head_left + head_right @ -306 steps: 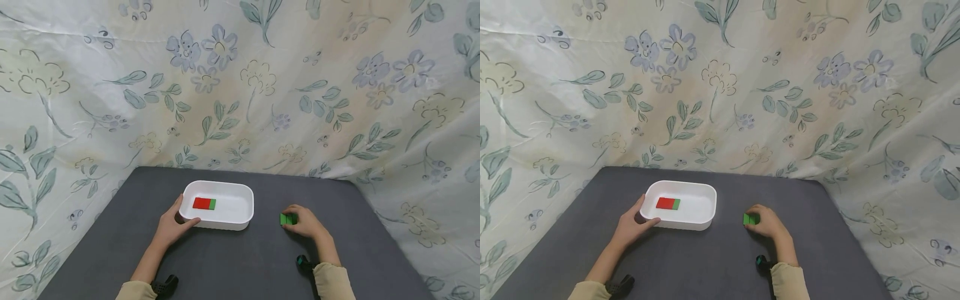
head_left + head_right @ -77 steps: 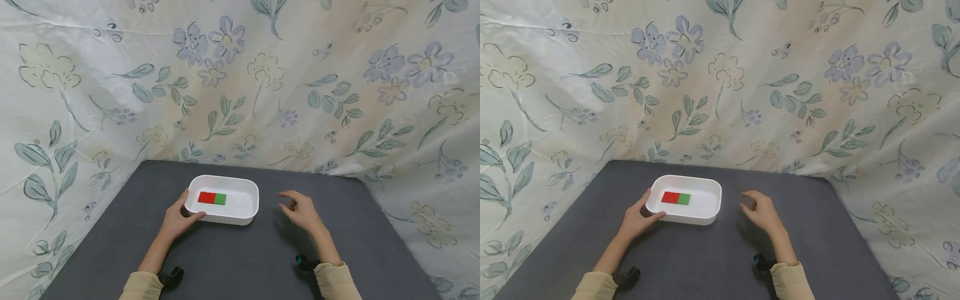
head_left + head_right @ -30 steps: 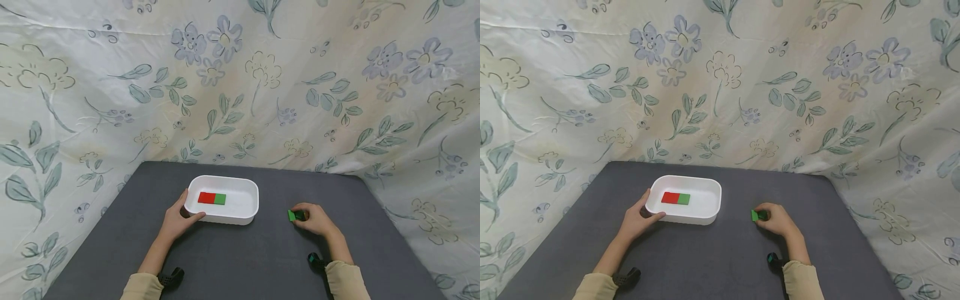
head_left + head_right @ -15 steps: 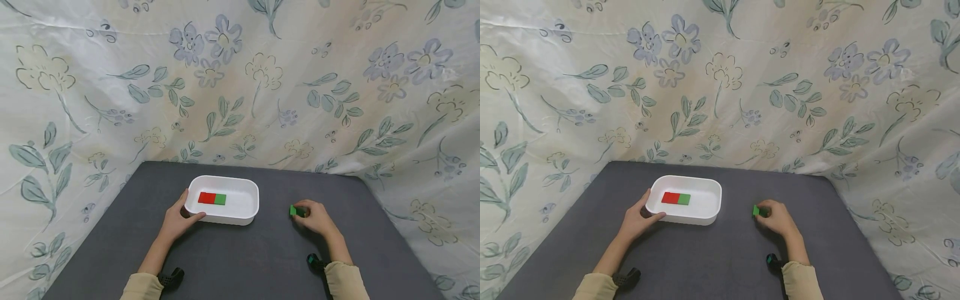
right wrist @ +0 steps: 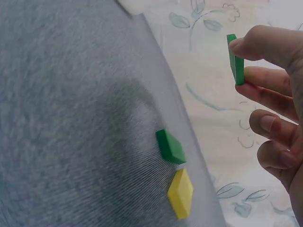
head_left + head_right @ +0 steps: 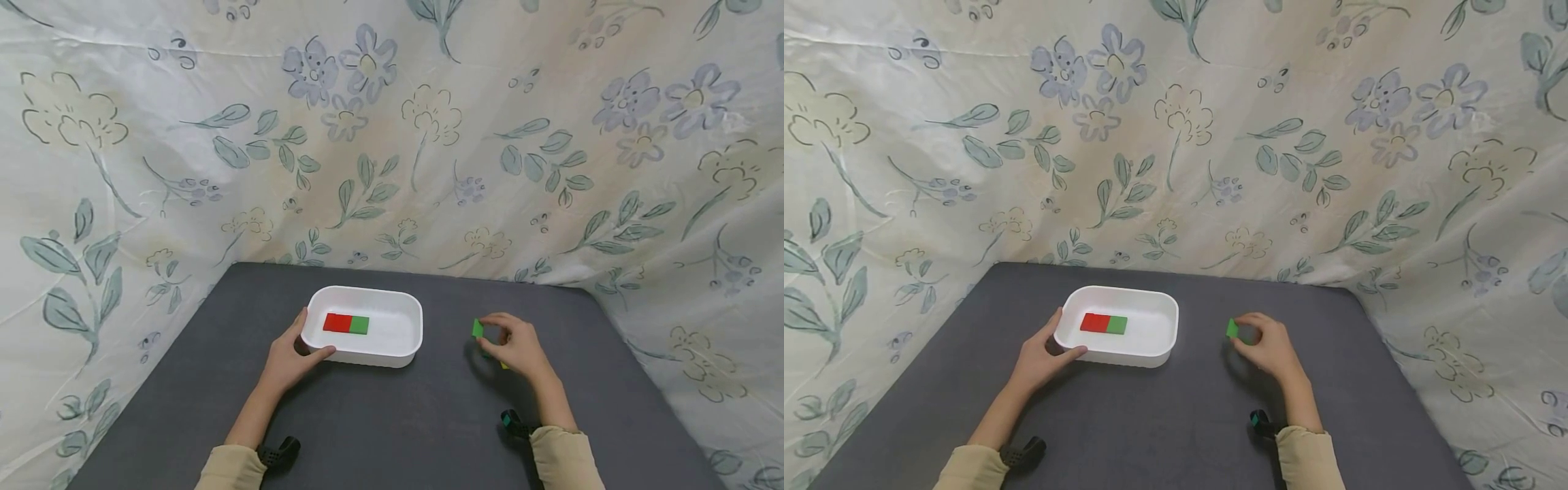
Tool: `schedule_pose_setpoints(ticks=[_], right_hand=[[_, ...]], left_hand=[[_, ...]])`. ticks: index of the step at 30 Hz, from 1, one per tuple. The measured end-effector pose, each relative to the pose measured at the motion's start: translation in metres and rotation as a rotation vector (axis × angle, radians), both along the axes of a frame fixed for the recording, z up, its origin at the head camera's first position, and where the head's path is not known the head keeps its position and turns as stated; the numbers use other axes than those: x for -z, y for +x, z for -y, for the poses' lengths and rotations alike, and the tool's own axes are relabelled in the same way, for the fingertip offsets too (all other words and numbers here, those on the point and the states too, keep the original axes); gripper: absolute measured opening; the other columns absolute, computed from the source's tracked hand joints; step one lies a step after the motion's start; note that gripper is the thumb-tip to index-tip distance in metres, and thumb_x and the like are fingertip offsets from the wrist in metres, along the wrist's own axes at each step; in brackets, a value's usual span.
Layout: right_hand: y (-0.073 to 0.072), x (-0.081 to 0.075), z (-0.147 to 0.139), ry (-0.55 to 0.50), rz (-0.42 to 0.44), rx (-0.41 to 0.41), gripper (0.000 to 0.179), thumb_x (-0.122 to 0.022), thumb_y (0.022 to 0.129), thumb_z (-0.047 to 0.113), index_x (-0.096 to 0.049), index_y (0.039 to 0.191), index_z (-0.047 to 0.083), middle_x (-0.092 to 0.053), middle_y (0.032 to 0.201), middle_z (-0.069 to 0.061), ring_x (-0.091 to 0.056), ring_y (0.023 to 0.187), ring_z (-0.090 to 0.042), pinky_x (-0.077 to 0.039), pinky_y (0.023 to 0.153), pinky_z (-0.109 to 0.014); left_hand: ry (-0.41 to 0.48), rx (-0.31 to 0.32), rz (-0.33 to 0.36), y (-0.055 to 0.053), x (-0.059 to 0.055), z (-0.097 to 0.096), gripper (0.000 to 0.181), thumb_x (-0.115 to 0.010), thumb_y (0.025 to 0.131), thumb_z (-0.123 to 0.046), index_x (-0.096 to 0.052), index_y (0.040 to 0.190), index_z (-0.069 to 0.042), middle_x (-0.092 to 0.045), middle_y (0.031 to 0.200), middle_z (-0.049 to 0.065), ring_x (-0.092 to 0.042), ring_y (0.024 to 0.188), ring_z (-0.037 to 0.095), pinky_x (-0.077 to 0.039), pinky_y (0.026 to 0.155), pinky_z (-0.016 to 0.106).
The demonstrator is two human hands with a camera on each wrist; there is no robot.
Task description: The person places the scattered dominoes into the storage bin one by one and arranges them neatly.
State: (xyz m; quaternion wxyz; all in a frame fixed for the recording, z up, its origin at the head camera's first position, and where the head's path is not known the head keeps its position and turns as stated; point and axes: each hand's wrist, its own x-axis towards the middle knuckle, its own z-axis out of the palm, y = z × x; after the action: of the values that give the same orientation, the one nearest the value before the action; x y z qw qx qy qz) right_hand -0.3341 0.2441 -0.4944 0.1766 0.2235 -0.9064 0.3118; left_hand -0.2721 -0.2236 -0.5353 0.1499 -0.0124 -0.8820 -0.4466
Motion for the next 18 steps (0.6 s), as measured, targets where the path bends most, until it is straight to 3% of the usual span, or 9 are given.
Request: schedule_pose_setpoints(ticks=[11,18], right_hand=[[0.001,-0.009,0.007,-0.016,-0.016,-0.004,0.034,-0.088,0.085,0.011,-0.079,0.117,0.006,-0.074,0.120,-0.014,-0.046,0.055,-0.005,-0.040,0.050,-0.026],[0.000,-0.008,0.015,-0.022,-0.011,-0.024,0.033,-0.089,0.085,0.012,-0.080,0.117,0.007,-0.075,0.119,-0.013,-0.046,0.055,-0.004,-0.041,0.050,-0.026]], left_hand=[[0.007,0.005,-0.010,0.000,0.000,0.001,0.115,-0.090,0.083,-0.049,-0.026,0.168,-0.004,-0.032,0.172,0.016,-0.037,0.156,0.037,-0.040,0.118,0.056],[0.008,0.019,-0.032,0.001,0.001,0.002,0.114,-0.091,0.083,-0.046,-0.026,0.167,-0.003,-0.032,0.171,0.016,-0.045,0.151,0.037,-0.050,0.111,0.055]])
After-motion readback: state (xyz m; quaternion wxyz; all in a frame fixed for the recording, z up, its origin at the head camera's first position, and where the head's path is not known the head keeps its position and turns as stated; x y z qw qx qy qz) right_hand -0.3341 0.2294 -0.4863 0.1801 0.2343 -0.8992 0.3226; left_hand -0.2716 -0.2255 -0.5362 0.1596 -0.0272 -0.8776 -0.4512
